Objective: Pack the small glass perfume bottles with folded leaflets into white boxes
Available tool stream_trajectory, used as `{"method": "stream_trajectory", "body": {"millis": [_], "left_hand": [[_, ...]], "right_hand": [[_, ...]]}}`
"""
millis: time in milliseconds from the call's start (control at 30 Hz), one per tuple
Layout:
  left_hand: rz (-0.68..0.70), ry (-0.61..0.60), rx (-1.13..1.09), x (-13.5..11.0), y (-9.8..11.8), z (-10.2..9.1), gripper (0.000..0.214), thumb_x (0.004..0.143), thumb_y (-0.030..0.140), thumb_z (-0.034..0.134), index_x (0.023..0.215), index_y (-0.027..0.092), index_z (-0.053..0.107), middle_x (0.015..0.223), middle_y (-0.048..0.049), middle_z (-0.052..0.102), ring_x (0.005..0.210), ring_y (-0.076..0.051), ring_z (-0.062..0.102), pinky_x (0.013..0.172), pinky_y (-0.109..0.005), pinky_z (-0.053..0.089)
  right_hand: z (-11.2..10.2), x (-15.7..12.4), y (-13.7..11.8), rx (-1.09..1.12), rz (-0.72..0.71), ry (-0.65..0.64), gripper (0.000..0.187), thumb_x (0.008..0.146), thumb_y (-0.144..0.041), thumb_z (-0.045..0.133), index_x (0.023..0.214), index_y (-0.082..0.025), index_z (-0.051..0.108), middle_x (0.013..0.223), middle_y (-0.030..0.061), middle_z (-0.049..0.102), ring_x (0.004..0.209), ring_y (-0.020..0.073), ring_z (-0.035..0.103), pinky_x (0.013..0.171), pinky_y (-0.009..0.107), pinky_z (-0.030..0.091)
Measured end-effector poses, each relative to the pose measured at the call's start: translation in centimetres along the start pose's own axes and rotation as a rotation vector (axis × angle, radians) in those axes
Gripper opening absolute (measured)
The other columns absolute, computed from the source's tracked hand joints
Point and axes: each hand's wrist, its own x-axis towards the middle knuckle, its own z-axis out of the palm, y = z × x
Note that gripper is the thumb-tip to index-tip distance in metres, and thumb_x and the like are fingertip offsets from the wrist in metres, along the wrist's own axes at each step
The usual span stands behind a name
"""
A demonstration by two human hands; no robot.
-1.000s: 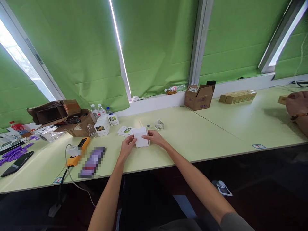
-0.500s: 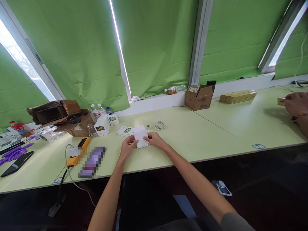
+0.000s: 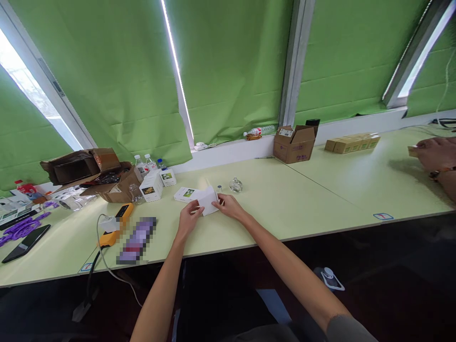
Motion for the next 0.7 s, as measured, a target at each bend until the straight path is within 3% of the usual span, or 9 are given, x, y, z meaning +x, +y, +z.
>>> {"method": "stream_trajectory", "body": {"millis": [133, 300, 567, 700], "left_hand": [[-0.002, -0.035, 0.03, 0.12, -0.45, -0.03, 0.05, 0.075, 0.042, 0.07, 0.118, 0.018, 0.064, 0.112, -0.0119, 0.069, 0.097, -0.024, 0.066, 0.081, -0.038, 0.054], [0.012, -0.034, 0.048, 0.22, -0.94, -0.04, 0.052, 0.074, 0.043, 0.071, 0.119, 0.018, 0.064, 0.107, -0.0113, 0.069, 0.093, -0.022, 0.066, 0.078, -0.037, 0.055], [0.015, -0.018, 0.066, 0.21, -0.84, 0.01, 0.052, 0.074, 0.044, 0.071, 0.119, 0.018, 0.065, 0.106, -0.0112, 0.069, 0.092, -0.022, 0.065, 0.076, -0.036, 0.056], [0.001, -0.033, 0.057, 0.26, -0.8, 0.15, 0.052, 0.075, 0.045, 0.07, 0.119, 0.018, 0.064, 0.107, -0.0116, 0.069, 0.094, -0.023, 0.066, 0.077, -0.036, 0.055]], "right_hand": [[-0.03, -0.03, -0.06, 0.054, 0.004, -0.03, 0.022, 0.083, -0.033, 0.059, 0.099, -0.018, 0.065, 0.093, 0.005, 0.07, 0.066, 0.0145, 0.06, 0.062, 0.025, 0.042], [0.07, -0.01, 0.12, 0.104, 0.027, -0.011, 0.041, 0.08, -0.04, 0.063, 0.116, -0.018, 0.06, 0.103, 0.0075, 0.069, 0.066, 0.0146, 0.059, 0.061, 0.026, 0.043], [0.29, 0.06, 0.41, 0.135, 0.039, -0.019, 0.039, 0.08, -0.041, 0.062, 0.111, -0.017, 0.061, 0.099, 0.0077, 0.068, 0.066, 0.0143, 0.058, 0.061, 0.026, 0.042], [0.21, 0.11, 0.31, 0.142, 0.054, -0.024, 0.027, 0.079, -0.039, 0.062, 0.093, -0.016, 0.063, 0.087, 0.0059, 0.068, 0.065, 0.0144, 0.056, 0.059, 0.025, 0.04]]}}
